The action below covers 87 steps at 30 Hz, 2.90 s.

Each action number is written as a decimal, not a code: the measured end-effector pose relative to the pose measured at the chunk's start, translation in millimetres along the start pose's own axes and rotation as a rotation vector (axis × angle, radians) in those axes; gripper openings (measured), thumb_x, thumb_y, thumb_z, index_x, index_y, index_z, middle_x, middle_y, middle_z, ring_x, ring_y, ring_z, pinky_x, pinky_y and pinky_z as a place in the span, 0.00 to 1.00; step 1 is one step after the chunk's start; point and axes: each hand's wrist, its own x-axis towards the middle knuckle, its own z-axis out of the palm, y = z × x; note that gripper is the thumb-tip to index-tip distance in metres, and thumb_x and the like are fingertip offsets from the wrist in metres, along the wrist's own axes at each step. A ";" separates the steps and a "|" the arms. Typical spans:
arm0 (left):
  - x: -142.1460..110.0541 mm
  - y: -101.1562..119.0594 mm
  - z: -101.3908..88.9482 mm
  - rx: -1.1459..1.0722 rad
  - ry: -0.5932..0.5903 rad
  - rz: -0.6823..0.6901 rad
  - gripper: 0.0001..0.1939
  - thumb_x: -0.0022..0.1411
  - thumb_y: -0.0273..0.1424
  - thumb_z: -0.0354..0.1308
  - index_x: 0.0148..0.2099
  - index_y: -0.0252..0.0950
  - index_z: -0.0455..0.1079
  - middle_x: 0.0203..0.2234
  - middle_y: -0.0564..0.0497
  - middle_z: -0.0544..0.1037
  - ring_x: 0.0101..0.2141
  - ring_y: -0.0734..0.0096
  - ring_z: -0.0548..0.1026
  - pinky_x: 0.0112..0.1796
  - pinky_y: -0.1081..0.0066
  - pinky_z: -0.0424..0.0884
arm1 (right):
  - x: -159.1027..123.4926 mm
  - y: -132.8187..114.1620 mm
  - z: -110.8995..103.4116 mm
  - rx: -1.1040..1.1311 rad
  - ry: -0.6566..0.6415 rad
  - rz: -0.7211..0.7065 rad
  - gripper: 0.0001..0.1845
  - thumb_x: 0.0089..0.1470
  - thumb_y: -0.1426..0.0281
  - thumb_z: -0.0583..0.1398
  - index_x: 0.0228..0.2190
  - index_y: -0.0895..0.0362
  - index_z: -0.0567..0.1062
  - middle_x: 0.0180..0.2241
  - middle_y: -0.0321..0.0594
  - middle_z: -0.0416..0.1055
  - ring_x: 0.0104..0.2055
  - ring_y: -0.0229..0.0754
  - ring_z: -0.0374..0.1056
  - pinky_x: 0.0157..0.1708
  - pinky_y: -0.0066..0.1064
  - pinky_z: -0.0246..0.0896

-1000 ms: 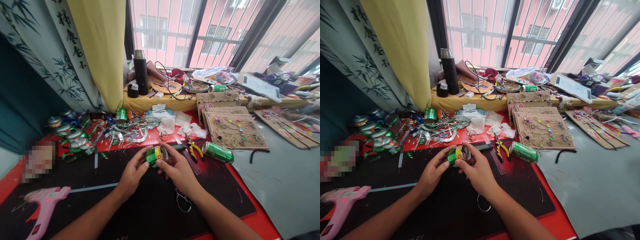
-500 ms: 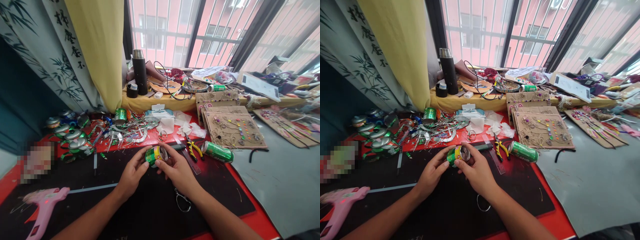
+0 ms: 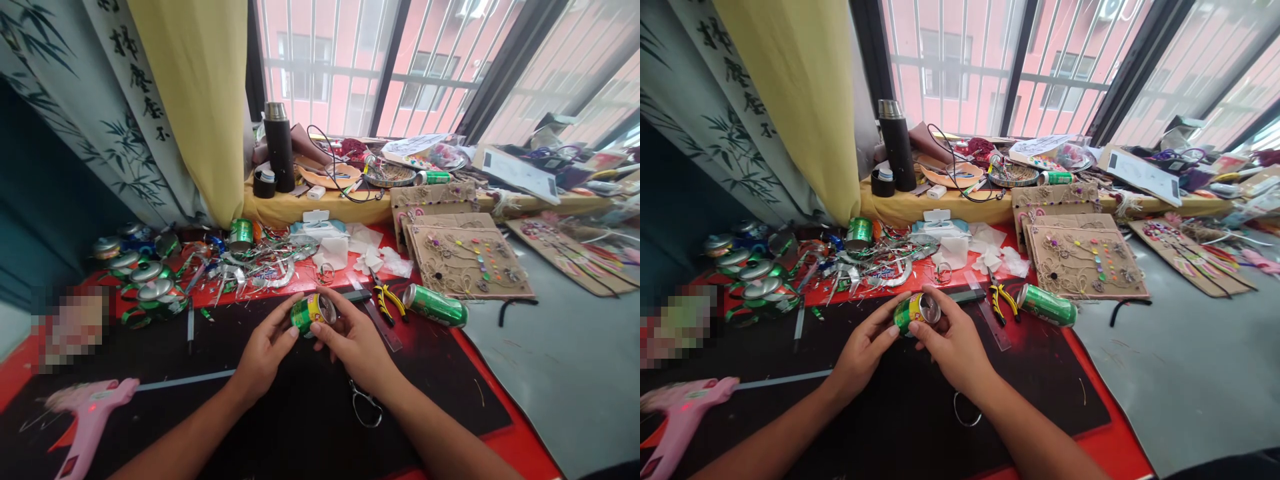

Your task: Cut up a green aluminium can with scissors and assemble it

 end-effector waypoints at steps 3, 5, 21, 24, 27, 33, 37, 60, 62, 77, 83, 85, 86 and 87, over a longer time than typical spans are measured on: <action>-0.5 2.3 1.4 -0.014 0.009 -0.011 0.31 0.68 0.42 0.67 0.70 0.39 0.72 0.68 0.41 0.74 0.67 0.43 0.73 0.66 0.52 0.70 | 0.5 0.3 -0.5 0.008 -0.004 0.006 0.39 0.60 0.61 0.70 0.69 0.51 0.68 0.37 0.38 0.77 0.29 0.39 0.74 0.20 0.23 0.64; -0.6 3.4 2.6 -0.028 0.011 -0.023 0.32 0.68 0.42 0.68 0.70 0.40 0.73 0.68 0.41 0.75 0.66 0.44 0.73 0.65 0.52 0.71 | 0.6 0.4 -0.6 0.012 -0.007 0.006 0.40 0.60 0.61 0.70 0.69 0.51 0.67 0.36 0.38 0.77 0.29 0.39 0.74 0.20 0.24 0.64; -0.8 -5.8 -1.3 -0.167 -0.018 -0.115 0.29 0.70 0.44 0.65 0.70 0.45 0.73 0.69 0.42 0.74 0.64 0.42 0.75 0.58 0.54 0.77 | 2.2 3.5 -1.5 0.048 -0.003 0.026 0.40 0.61 0.58 0.69 0.70 0.52 0.67 0.32 0.36 0.76 0.28 0.39 0.75 0.20 0.23 0.65; -0.9 -5.5 -0.6 -0.154 -0.003 -0.123 0.30 0.69 0.44 0.67 0.69 0.45 0.74 0.68 0.42 0.75 0.64 0.43 0.75 0.61 0.53 0.74 | 3.0 3.4 -0.9 0.054 -0.009 0.025 0.40 0.61 0.57 0.70 0.69 0.51 0.67 0.33 0.37 0.76 0.28 0.39 0.75 0.20 0.23 0.64; -0.6 -4.5 0.4 -0.154 0.011 -0.122 0.30 0.67 0.43 0.69 0.68 0.44 0.75 0.67 0.42 0.76 0.65 0.43 0.74 0.64 0.52 0.71 | 2.7 2.4 -0.6 0.047 -0.008 0.035 0.41 0.61 0.56 0.70 0.70 0.52 0.67 0.31 0.36 0.76 0.27 0.39 0.74 0.20 0.23 0.64; 0.6 -3.5 0.4 -0.165 0.000 -0.134 0.29 0.68 0.44 0.68 0.68 0.44 0.75 0.67 0.41 0.76 0.63 0.42 0.76 0.62 0.51 0.73 | 1.0 -0.5 -0.4 0.027 -0.018 0.044 0.42 0.61 0.56 0.69 0.71 0.53 0.65 0.32 0.36 0.76 0.25 0.36 0.71 0.20 0.23 0.64; 0.4 -1.6 0.9 -0.152 0.016 -0.139 0.30 0.66 0.44 0.70 0.67 0.43 0.76 0.66 0.41 0.77 0.63 0.42 0.76 0.64 0.50 0.71 | 1.3 -1.9 0.0 0.018 -0.019 0.044 0.43 0.60 0.56 0.70 0.71 0.53 0.65 0.33 0.37 0.75 0.26 0.37 0.71 0.20 0.23 0.64; -1.4 0.4 4.8 -0.113 0.061 -0.161 0.31 0.64 0.46 0.70 0.66 0.41 0.77 0.64 0.40 0.78 0.63 0.41 0.76 0.65 0.48 0.69 | 1.3 3.5 1.9 0.037 -0.004 0.054 0.43 0.61 0.54 0.69 0.71 0.53 0.65 0.31 0.36 0.75 0.24 0.36 0.69 0.20 0.24 0.63; -0.9 1.2 6.0 -0.109 0.065 -0.152 0.32 0.64 0.46 0.71 0.67 0.39 0.76 0.64 0.39 0.79 0.62 0.41 0.77 0.63 0.49 0.72 | 1.7 3.7 1.9 0.043 0.000 0.040 0.44 0.61 0.53 0.69 0.71 0.54 0.66 0.29 0.35 0.74 0.24 0.37 0.71 0.20 0.24 0.63; 0.8 1.6 8.6 -0.058 0.092 -0.115 0.30 0.66 0.44 0.69 0.65 0.37 0.76 0.62 0.38 0.80 0.56 0.45 0.80 0.49 0.58 0.80 | 4.6 9.5 1.8 0.044 -0.007 0.022 0.41 0.62 0.53 0.69 0.70 0.53 0.66 0.26 0.32 0.75 0.23 0.37 0.72 0.19 0.24 0.64; 1.6 3.9 10.1 -0.084 0.080 -0.122 0.31 0.64 0.44 0.70 0.65 0.36 0.77 0.59 0.38 0.82 0.54 0.45 0.81 0.48 0.57 0.81 | 4.2 10.5 2.9 0.023 -0.004 0.023 0.42 0.63 0.53 0.68 0.71 0.53 0.64 0.26 0.32 0.75 0.24 0.38 0.72 0.20 0.24 0.64; 1.7 4.6 10.8 -0.097 0.083 -0.131 0.31 0.64 0.44 0.70 0.65 0.36 0.77 0.59 0.38 0.82 0.54 0.45 0.81 0.48 0.57 0.81 | 4.2 10.9 3.1 0.020 -0.002 0.019 0.41 0.64 0.53 0.67 0.71 0.53 0.65 0.27 0.33 0.75 0.24 0.38 0.73 0.20 0.24 0.65; 1.7 4.8 11.0 -0.099 0.085 -0.135 0.31 0.64 0.44 0.70 0.65 0.36 0.77 0.58 0.38 0.83 0.54 0.45 0.81 0.48 0.57 0.81 | 4.2 11.2 3.0 0.021 0.000 0.017 0.41 0.64 0.53 0.67 0.71 0.53 0.65 0.28 0.34 0.75 0.25 0.38 0.73 0.20 0.24 0.65; 1.8 4.9 11.2 -0.099 0.086 -0.136 0.31 0.64 0.44 0.70 0.65 0.36 0.77 0.58 0.38 0.83 0.54 0.45 0.81 0.48 0.56 0.81 | 4.3 11.7 3.0 0.020 0.001 0.015 0.41 0.64 0.53 0.67 0.71 0.53 0.66 0.29 0.35 0.76 0.26 0.38 0.74 0.20 0.24 0.65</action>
